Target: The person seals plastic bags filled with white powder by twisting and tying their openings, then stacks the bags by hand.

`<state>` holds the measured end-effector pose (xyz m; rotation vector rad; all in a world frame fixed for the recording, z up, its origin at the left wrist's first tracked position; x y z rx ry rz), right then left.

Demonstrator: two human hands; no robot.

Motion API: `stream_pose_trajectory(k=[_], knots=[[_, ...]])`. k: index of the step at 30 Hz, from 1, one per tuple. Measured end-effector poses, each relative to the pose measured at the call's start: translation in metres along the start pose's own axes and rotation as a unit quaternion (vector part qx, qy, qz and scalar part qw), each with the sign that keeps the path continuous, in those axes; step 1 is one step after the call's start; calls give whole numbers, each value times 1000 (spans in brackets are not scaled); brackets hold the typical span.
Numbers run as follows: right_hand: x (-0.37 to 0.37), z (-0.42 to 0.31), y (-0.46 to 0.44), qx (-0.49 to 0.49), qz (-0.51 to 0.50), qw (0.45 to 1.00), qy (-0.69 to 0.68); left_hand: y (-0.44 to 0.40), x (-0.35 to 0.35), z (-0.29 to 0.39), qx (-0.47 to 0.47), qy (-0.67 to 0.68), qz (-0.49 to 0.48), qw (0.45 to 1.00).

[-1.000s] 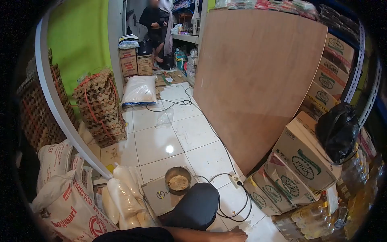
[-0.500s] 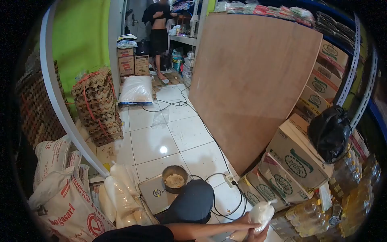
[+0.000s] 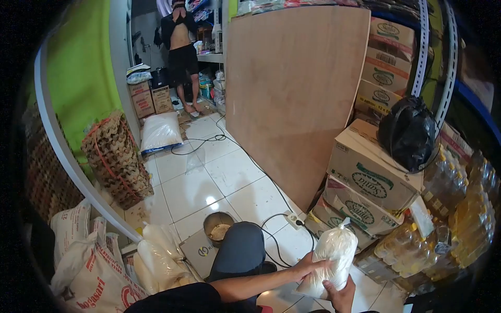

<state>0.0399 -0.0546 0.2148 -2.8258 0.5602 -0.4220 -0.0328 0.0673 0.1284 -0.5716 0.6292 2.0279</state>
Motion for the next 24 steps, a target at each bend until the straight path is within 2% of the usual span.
stream_pose_trajectory(k=[4,5,8,9,12,13,16,17,18,19,20,22,23,24], knots=[[15,17,1,-4,50,966,254,-9,6,2,-109,-78,83,988],[16,25,0,18,36,959,279,-11,11,1,-118,-67,123,983],[15,41,-2,24,33,983,181,-7,10,2,-38,-43,134,989],[13,49,-4,28,35,991,128,-8,11,3,-59,-52,158,984],[6,56,-12,102,93,990,35,-7,9,3,-35,-169,141,975],[6,56,-15,110,97,988,54,-7,9,1,-68,-183,143,970],[3,47,-19,69,140,988,-13,-16,17,-11,-155,-209,150,954],[6,47,-20,99,136,985,43,-21,19,-23,-172,-202,147,953],[13,54,-17,114,133,979,107,-21,12,-23,-146,-113,115,976],[17,60,-14,78,158,978,113,-11,1,-8,-168,-160,119,965],[19,57,-14,86,170,974,120,-9,1,-6,-133,-212,137,958],[24,55,-10,91,163,970,153,-10,-3,-10,-99,-127,107,981],[24,47,-12,112,154,972,135,-14,5,-23,-63,-120,128,983],[20,40,-13,139,139,974,113,-15,6,-23,-84,-127,120,981]])
Point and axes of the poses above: each hand's wrist, its own y-axis away from the middle knuckle, its own x-axis out of the back of the hand, z = x × y, the point moved 5 cm from there along -y, towards the middle knuckle, and after that the axes turned 13 degrees about x, right-handed, at the moved point
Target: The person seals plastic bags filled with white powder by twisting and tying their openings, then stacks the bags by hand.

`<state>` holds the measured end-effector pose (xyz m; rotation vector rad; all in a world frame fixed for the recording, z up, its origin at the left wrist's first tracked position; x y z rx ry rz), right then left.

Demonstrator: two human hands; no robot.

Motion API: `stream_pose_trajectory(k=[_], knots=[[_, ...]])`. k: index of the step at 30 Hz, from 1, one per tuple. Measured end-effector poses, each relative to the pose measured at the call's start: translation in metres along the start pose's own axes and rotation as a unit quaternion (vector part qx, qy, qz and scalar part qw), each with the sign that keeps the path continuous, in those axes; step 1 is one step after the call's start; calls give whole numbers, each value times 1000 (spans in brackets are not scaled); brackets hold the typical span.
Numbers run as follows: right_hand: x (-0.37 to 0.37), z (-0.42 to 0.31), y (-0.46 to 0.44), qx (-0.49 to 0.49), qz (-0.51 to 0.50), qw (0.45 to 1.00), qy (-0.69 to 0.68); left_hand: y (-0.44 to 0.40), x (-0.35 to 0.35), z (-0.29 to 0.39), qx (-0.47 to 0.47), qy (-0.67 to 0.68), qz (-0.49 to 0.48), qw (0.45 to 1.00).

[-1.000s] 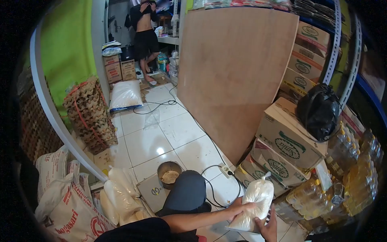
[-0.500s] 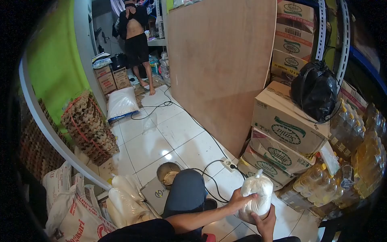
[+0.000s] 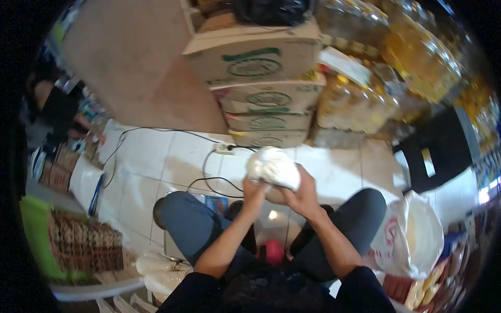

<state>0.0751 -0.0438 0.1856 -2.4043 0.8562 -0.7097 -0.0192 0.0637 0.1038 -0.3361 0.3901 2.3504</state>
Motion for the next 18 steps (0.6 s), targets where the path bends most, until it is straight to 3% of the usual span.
stream_pose_trajectory(k=[1,4,7,11,12,15,16,17,18], knots=[[-2,-6,-3,4,35,999,4,-3,1,3,-72,-30,38,996],[-8,-5,-6,-27,84,996,-34,-2,3,10,-56,-54,66,995],[-5,18,3,-95,96,990,-39,-3,2,17,-32,-41,-11,999],[12,29,10,-127,156,980,-12,-1,-8,19,-56,-163,-98,980],[17,32,9,-120,153,981,0,3,-15,27,-83,-190,-105,973],[19,59,31,-244,254,933,-76,0,-14,17,-122,-191,-62,972],[20,55,26,-281,185,938,-88,-5,-12,9,-140,-175,-39,974],[30,65,31,-265,150,950,67,-1,-6,18,-93,-253,-21,963],[26,42,17,-209,105,970,71,3,-5,26,-147,-164,-2,975]])
Point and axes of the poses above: each hand's wrist, its own y-axis away from the middle knuckle, its own x-axis out of the back of the hand, z = x × y, the point moved 5 cm from there along -y, towards the middle knuckle, and after that the axes turned 13 degrees about x, right-handed, at the moved point
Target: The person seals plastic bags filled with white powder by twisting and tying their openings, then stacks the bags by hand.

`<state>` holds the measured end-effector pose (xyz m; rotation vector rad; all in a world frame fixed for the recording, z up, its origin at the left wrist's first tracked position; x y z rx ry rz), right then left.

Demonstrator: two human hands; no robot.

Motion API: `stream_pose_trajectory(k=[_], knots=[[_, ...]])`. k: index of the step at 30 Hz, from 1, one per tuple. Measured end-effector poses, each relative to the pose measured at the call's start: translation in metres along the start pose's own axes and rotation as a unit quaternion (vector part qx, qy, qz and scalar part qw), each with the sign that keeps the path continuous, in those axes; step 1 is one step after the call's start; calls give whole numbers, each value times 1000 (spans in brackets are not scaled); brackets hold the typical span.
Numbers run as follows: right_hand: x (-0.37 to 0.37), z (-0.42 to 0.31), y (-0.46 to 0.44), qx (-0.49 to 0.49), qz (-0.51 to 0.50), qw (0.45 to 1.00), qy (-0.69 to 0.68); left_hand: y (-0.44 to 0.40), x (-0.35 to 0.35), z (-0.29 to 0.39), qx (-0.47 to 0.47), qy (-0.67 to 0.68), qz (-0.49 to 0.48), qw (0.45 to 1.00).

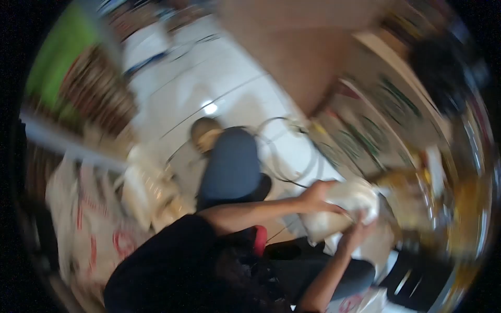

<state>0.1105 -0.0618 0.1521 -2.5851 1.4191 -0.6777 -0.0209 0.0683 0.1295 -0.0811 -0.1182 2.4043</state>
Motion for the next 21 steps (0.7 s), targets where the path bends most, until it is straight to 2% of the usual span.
stream_pose_trajectory(k=[1,2,4,5,7,8,9,10,11,12,13,14,15,17,18,19,21], knots=[[-9,-3,-8,31,-46,985,-165,-1,6,5,5,-34,32,999],[-7,-7,-8,51,-34,978,-198,1,16,18,-4,-46,64,997],[8,-7,-18,75,-68,975,-196,-4,28,38,-47,18,85,995],[20,-9,-15,69,-46,979,-185,-3,40,55,-55,5,130,990],[38,-4,-14,33,-10,982,-186,-4,78,95,-75,98,145,982],[41,-17,-9,6,13,985,-172,-3,98,115,-117,181,147,965],[50,-10,-13,6,9,978,-208,0,123,128,-169,199,209,942],[60,-1,-16,5,7,970,-242,10,149,143,-133,213,237,938],[64,-6,-14,10,6,969,-248,23,181,163,-191,173,266,929],[69,-11,-15,18,11,970,-241,47,210,187,-185,145,302,924],[75,-7,-17,5,17,962,-272,74,237,207,-200,29,381,902],[80,-2,-20,-11,25,953,-303,99,257,221,-242,81,436,863],[82,-9,-18,5,26,957,-288,130,274,237,-206,-29,504,838],[87,-11,-17,19,21,961,-275,182,303,252,-186,-212,562,777],[88,-14,-16,21,25,963,-269,208,311,253,-121,-313,665,667],[94,-4,-19,5,27,958,-286,230,329,245,-98,-359,665,648],[91,-11,-17,19,8,959,-284,266,341,230,40,-510,650,563]])
Point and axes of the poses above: each hand's wrist, its own y-axis away from the middle knuckle, its own x-axis out of the back of the hand, z = x × y, the point moved 5 cm from there along -y, towards the middle knuckle, and after that the axes turned 13 degrees about x, right-handed, at the moved point
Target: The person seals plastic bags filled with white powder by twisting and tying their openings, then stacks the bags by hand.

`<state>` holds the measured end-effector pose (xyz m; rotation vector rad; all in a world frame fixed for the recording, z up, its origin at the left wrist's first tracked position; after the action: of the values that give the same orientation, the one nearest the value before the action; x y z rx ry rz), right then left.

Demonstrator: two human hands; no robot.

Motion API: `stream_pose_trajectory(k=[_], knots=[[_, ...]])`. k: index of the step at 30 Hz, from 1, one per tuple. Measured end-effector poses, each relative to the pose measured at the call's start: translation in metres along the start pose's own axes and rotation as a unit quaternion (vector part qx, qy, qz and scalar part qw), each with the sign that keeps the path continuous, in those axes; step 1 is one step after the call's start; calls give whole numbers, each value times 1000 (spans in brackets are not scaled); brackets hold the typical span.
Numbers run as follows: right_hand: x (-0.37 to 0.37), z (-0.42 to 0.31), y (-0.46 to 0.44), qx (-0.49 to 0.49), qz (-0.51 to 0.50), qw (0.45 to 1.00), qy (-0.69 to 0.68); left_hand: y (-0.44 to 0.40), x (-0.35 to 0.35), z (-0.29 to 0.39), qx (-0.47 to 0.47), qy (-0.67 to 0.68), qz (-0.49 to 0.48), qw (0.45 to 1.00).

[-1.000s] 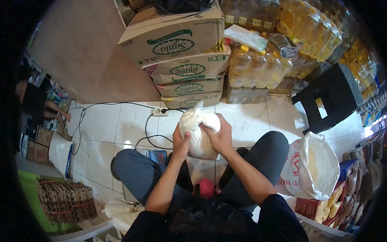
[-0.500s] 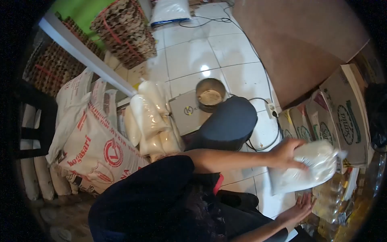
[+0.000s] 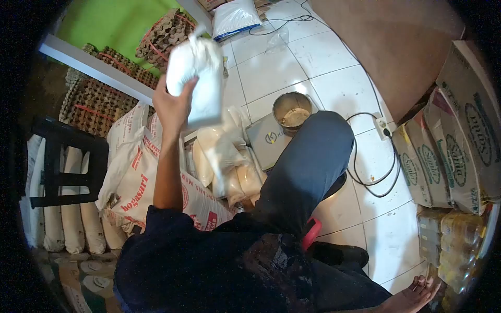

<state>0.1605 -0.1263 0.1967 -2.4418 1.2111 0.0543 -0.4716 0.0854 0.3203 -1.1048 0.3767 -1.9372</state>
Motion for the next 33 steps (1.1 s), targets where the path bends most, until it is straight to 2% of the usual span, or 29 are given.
stream_pose_trajectory(k=[1,3,5,8,11,15,17,20,24,26,28,29,32,33], knots=[[-5,-3,1,5,-13,1000,0,4,4,-16,-25,-109,-9,994],[-8,-3,0,-8,-7,1000,9,13,6,-63,60,-212,-89,971],[-8,-2,0,-20,7,1000,5,21,3,-117,47,-294,-108,949],[0,2,-5,-17,-1,999,27,34,5,-185,109,-379,-124,911],[1,3,-6,-23,4,1000,17,36,3,-219,174,-483,-142,846],[4,2,-6,-28,28,999,2,32,-11,-256,146,-530,-206,810],[4,-2,-6,-11,9,1000,2,30,-21,-268,128,-552,-241,788],[9,-6,-4,9,1,1000,16,38,-24,-280,87,-557,-228,793],[29,-1,-4,15,21,1000,1,36,-28,-310,168,-591,-293,732],[24,-7,-1,30,7,999,41,34,-28,-332,204,-596,-338,699],[23,-8,1,40,-3,997,60,43,-28,-377,197,-619,-379,660],[26,-5,-1,43,-6,997,60,47,-28,-412,165,-642,-392,638],[24,-3,-2,31,5,998,59,56,-19,-420,147,-678,-358,625],[21,-2,-3,23,9,998,58,60,-16,-400,155,-686,-336,627]])
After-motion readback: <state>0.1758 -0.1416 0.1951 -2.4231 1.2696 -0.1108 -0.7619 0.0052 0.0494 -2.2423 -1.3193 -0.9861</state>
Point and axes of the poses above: each hand's wrist, its own y-axis away from the middle knuckle, its own x-axis out of the back of the hand, z = x × y, the point moved 5 cm from there along -y, towards the middle knuckle, and after that the axes turned 13 degrees about x, right-handed, at the moved point
